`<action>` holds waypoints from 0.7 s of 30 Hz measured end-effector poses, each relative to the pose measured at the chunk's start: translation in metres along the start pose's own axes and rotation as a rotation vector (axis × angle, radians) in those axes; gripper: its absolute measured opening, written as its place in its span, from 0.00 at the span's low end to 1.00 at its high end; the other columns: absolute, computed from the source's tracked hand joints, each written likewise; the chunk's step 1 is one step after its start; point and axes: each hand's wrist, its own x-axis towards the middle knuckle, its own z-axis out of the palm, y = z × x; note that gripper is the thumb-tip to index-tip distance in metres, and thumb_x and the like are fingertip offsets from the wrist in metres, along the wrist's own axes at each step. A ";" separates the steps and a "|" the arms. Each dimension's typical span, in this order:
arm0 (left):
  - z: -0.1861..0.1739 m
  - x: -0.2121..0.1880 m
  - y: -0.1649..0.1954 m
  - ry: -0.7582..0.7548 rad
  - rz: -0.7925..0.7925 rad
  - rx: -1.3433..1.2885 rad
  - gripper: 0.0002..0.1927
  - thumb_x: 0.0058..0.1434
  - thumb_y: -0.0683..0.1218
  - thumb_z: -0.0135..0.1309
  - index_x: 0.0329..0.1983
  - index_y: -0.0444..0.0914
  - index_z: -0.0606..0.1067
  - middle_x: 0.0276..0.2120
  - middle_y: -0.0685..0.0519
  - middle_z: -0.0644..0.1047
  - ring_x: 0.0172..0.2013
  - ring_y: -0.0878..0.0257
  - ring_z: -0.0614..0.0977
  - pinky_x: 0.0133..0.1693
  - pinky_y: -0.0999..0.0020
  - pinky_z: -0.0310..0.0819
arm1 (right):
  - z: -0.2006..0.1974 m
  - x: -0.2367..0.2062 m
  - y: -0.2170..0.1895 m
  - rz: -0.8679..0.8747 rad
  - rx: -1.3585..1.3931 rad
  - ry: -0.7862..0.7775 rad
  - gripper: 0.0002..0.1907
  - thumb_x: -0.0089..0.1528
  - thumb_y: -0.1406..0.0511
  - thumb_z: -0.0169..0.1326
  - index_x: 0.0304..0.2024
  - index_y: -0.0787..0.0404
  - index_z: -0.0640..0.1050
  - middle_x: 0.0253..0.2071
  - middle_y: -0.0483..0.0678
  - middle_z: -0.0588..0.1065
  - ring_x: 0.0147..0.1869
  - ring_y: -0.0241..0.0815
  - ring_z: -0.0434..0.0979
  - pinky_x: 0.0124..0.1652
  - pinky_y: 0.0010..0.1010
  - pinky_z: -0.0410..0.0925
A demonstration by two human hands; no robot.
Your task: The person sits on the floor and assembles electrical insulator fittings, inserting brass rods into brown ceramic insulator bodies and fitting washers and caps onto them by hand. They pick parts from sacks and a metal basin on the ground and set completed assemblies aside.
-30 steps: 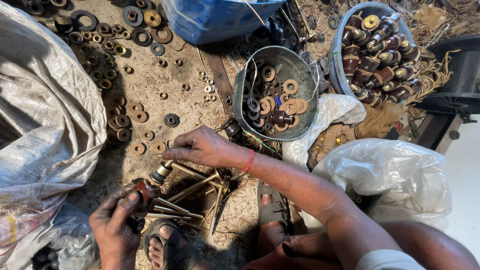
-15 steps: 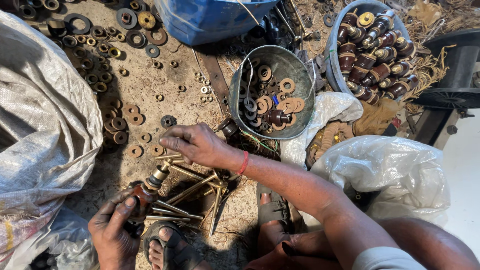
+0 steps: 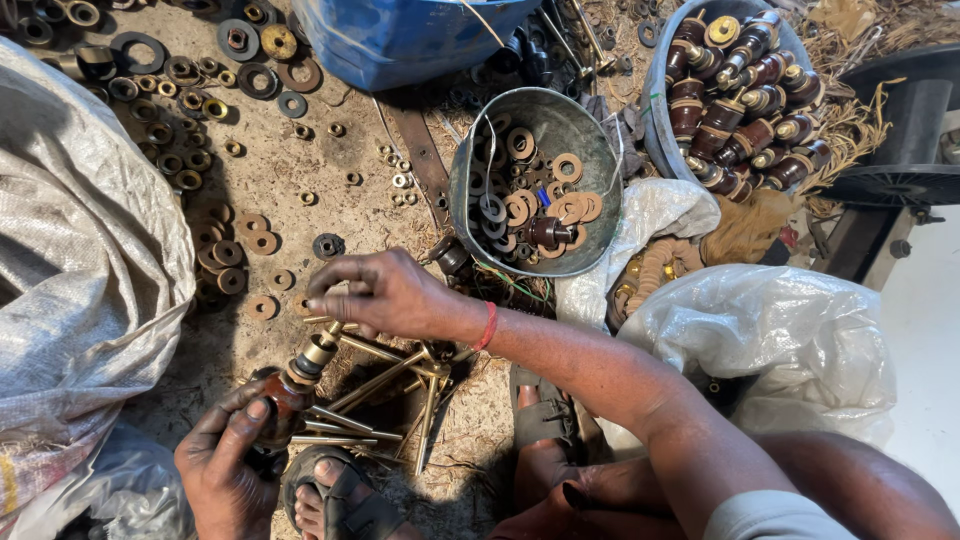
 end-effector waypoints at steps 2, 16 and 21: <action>0.001 -0.001 -0.001 -0.016 0.009 -0.001 0.19 0.63 0.39 0.54 0.53 0.20 0.74 0.42 0.37 0.80 0.40 0.54 0.84 0.46 0.63 0.80 | 0.001 -0.002 0.000 -0.019 -0.185 -0.026 0.21 0.65 0.50 0.55 0.52 0.53 0.81 0.32 0.45 0.83 0.29 0.36 0.84 0.32 0.34 0.76; 0.060 0.004 0.026 -0.690 0.145 0.307 0.40 0.62 0.50 0.59 0.72 0.28 0.58 0.69 0.38 0.65 0.66 0.49 0.72 0.56 0.57 0.74 | -0.232 -0.119 -0.077 0.026 -0.836 -0.008 0.16 0.62 0.61 0.61 0.50 0.61 0.81 0.30 0.49 0.82 0.30 0.37 0.84 0.30 0.34 0.73; 0.029 0.008 0.005 -0.543 0.014 0.300 0.27 0.65 0.42 0.51 0.66 0.24 0.66 0.63 0.36 0.73 0.56 0.48 0.79 0.49 0.58 0.77 | -0.369 -0.207 -0.019 0.521 -1.201 0.450 0.14 0.67 0.60 0.60 0.49 0.61 0.83 0.32 0.56 0.80 0.32 0.51 0.80 0.31 0.46 0.71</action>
